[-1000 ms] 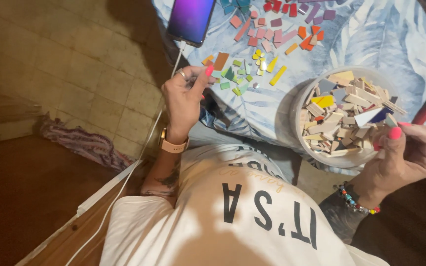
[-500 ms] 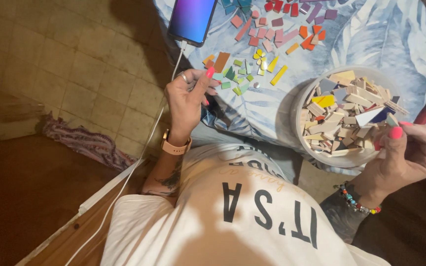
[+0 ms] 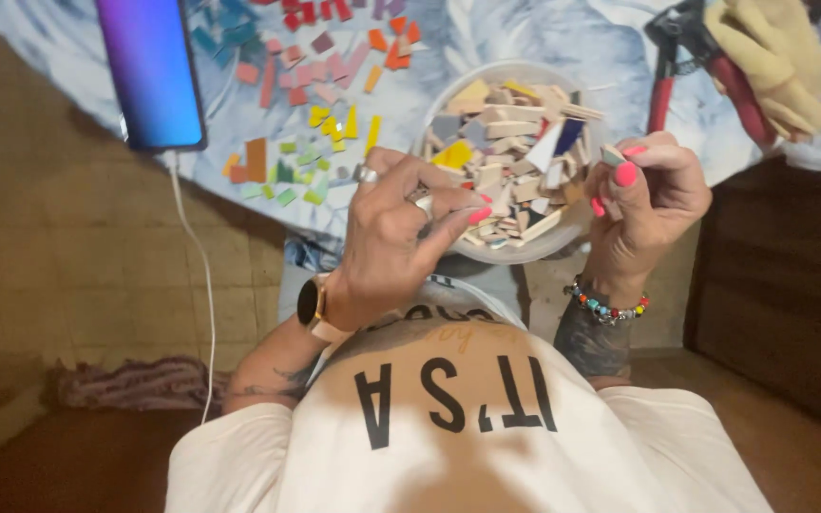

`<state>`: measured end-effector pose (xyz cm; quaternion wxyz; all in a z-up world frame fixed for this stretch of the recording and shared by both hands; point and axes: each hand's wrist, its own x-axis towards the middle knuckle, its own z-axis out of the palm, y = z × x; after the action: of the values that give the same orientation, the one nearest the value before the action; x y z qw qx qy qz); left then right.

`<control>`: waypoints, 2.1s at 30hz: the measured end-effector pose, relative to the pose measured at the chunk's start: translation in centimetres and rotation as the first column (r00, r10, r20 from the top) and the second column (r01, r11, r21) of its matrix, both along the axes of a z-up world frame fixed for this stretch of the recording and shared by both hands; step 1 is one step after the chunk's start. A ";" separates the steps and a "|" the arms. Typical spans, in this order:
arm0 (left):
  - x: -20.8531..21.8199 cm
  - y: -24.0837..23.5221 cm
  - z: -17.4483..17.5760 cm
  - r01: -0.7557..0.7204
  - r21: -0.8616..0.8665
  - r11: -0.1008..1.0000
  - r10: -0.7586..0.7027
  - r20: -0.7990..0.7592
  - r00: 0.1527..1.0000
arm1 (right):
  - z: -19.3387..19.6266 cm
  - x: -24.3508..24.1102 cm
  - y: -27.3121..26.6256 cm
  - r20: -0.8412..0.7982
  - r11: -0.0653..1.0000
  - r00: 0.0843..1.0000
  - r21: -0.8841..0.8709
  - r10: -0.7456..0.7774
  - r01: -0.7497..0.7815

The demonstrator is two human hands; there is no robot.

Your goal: The person sorts small colored craft pieces from a clear container onto a table, arranging them by color. They pick up pieces with both hands, place them into color groups on the table, and occasionally return pieces to the container.

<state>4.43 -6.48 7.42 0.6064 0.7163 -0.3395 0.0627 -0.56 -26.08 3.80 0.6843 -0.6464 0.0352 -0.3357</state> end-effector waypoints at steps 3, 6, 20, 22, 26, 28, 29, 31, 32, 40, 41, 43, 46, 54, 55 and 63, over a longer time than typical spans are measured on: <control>0.0 -0.6 -0.2 -0.052 0.168 0.984 0.022 0.178 0.984 | -0.9 -0.7 -1.2 0.035 0.979 0.999 0.203 0.014 -0.021; 0.0 -1.5 -0.2 -0.089 0.311 0.946 0.019 0.221 0.975 | -1.5 -1.1 -2.0 0.026 0.970 1.000 0.244 0.003 -0.009; 0.8 -5.7 -1.7 -0.264 0.401 0.877 -0.054 0.628 0.777 | -3.6 -2.2 -2.7 0.079 0.932 0.997 0.363 -0.019 -0.011; 0.6 -5.4 -1.5 -0.263 0.348 0.900 -0.034 0.657 0.753 | -3.5 -2.1 -2.5 0.082 0.933 0.997 0.359 -0.005 -0.025; 0.0 -2.7 -1.6 -0.226 -0.077 0.971 0.187 0.833 0.520 | -3.3 -1.6 -2.1 0.117 0.940 0.993 0.335 0.023 -0.062; -0.7 -1.3 -5.5 -0.645 -0.101 0.757 0.201 0.976 0.083 | -2.9 -1.5 -2.0 0.114 0.940 0.993 0.337 0.020 -0.057; -1.1 -0.5 -7.6 -0.875 -0.283 0.393 -0.008 0.950 -0.311 | -2.7 -1.6 -1.9 0.097 0.939 0.995 0.341 0.012 -0.044; -3.2 0.9 -11.9 -0.717 -0.683 -0.142 -0.552 0.656 -0.515 | -2.9 -1.7 -1.8 0.090 0.938 0.996 0.343 0.025 -0.055; -4.0 1.4 -14.1 -0.100 -0.960 -0.261 -0.947 0.275 -0.167 | -2.9 -1.5 -1.9 0.095 0.939 0.995 0.340 0.027 -0.058; 1.6 -0.6 -2.4 -0.625 0.321 0.712 -0.152 0.939 0.309 | -3.0 -2.2 -2.1 0.089 0.948 0.996 0.317 -0.010 -0.019; 2.2 -0.9 -1.1 -0.152 0.359 0.921 -0.199 0.767 0.610 | -3.0 -2.3 -2.3 0.087 0.946 0.996 0.324 -0.019 -0.011; 2.4 -1.5 -0.3 -0.121 0.364 0.924 -0.210 0.744 0.634 | -3.1 -2.7 -2.5 0.077 0.946 0.997 0.324 -0.032 0.005; 2.7 -2.9 0.0 -0.077 0.368 0.927 -0.228 0.713 0.663 | -3.2 -2.8 -2.8 0.070 0.939 0.996 0.342 -0.053 0.026; 2.7 -5.7 -1.5 -0.040 0.428 0.903 -0.278 0.653 0.704 | -3.3 -3.6 -3.1 0.045 0.923 0.997 0.383 -0.070 0.047; 2.6 -5.6 -1.3 -0.036 0.470 0.882 -0.305 0.627 0.717 | -3.3 -3.7 -3.2 0.044 0.926 0.997 0.375 -0.069 0.047; 2.4 -3.9 0.3 -0.129 0.725 0.677 -0.446 0.543 0.711 | 3.5 -3.6 -3.1 -0.143 0.968 0.990 -0.248 -0.012 -0.024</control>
<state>6.78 -10.33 7.71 0.1095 0.7823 -0.6000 0.1264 -4.18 -29.13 7.26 0.5945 -0.7497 0.0399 -0.2879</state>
